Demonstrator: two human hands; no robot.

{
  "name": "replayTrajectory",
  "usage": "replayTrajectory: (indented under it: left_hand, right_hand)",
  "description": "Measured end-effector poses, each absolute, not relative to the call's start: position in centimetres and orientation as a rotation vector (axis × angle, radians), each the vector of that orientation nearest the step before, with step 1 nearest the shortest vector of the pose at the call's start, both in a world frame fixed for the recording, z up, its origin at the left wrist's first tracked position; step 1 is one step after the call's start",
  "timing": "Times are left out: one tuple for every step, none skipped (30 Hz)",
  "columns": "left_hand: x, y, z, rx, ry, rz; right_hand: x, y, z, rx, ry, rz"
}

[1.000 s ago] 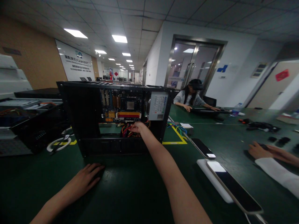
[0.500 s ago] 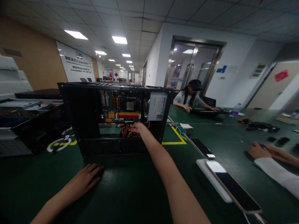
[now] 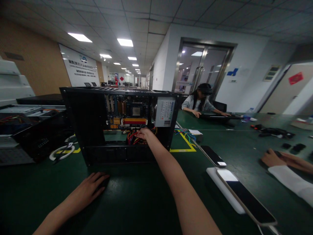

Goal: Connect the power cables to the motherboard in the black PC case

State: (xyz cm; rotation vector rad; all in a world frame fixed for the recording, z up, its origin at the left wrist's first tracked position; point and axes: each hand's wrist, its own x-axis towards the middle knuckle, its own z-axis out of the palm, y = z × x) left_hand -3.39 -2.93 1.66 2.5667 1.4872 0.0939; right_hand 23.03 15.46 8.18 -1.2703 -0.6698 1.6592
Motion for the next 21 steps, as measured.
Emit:
replayTrajectory:
  left_hand:
    - [-3.31, -3.01, 1.84, 2.564, 1.494, 0.076]
    - [-3.22, -3.09, 2.03, 2.564, 1.499, 0.061]
    - [-3.13, -3.17, 2.20, 2.561, 1.504, 0.060]
    - [-3.05, -3.24, 2.33, 2.561, 1.505, 0.067]
    - [-2.99, -3.28, 2.41, 2.562, 1.505, 0.081]
    - [-2.96, -3.31, 2.44, 2.563, 1.508, 0.101]
    - [-2.96, -3.30, 2.42, 2.565, 1.510, 0.116]
    - [-2.98, -3.29, 2.37, 2.566, 1.515, 0.126]
    - [-3.01, -3.25, 2.31, 2.565, 1.517, 0.124]
    - [-3.04, -3.22, 2.26, 2.561, 1.517, 0.110]
    - [-3.07, -3.18, 2.23, 2.555, 1.517, 0.089]
    - [-3.09, -3.16, 2.24, 2.550, 1.515, 0.069]
    - [-3.10, -3.15, 2.27, 2.548, 1.512, 0.052]
    - [-3.09, -3.15, 2.32, 2.547, 1.512, 0.041]
    - [-3.08, -3.15, 2.37, 2.550, 1.511, 0.037]
    - [-3.07, -3.15, 2.41, 2.556, 1.508, 0.040]
    - [-3.07, -3.15, 2.43, 2.564, 1.504, 0.054]
    - [-3.09, -3.13, 2.40, 2.570, 1.498, 0.070]
    - [-3.12, -3.11, 2.34, 2.574, 1.491, 0.089]
    - [-3.16, -3.07, 2.24, 2.577, 1.482, 0.107]
    - [-3.23, -3.03, 2.13, 2.578, 1.476, 0.122]
  right_hand:
    - [23.02, 15.49, 8.15, -1.274, -0.669, 1.658]
    - [23.01, 15.53, 8.10, -1.277, -0.667, 1.653]
    - [23.00, 15.59, 8.04, -1.279, -0.664, 1.649]
    - [23.00, 15.64, 7.99, -1.277, -0.660, 1.647]
    - [23.01, 15.70, 7.94, -1.276, -0.657, 1.651]
    - [23.04, 15.74, 7.91, -1.275, -0.654, 1.661]
    - [23.08, 15.77, 7.90, -1.276, -0.652, 1.673]
    - [23.13, 15.79, 7.91, -1.281, -0.651, 1.687]
    - [23.18, 15.79, 7.94, -1.291, -0.652, 1.701]
    - [23.24, 15.77, 7.99, -1.304, -0.654, 1.713]
    - [23.28, 15.74, 8.04, -1.318, -0.659, 1.720]
    - [23.32, 15.68, 8.10, -1.328, -0.670, 1.724]
    - [23.36, 15.61, 8.14, -1.336, -0.686, 1.726]
    - [23.38, 15.52, 8.18, -1.340, -0.707, 1.725]
    - [23.39, 15.42, 8.21, -1.342, -0.730, 1.721]
    - [23.39, 15.33, 8.22, -1.345, -0.753, 1.717]
    - [23.38, 15.24, 8.22, -1.350, -0.774, 1.711]
    - [23.36, 15.17, 8.19, -1.358, -0.795, 1.707]
    - [23.34, 15.13, 8.16, -1.372, -0.816, 1.705]
    - [23.33, 15.10, 8.12, -1.388, -0.840, 1.705]
    - [23.33, 15.09, 8.07, -1.402, -0.866, 1.706]
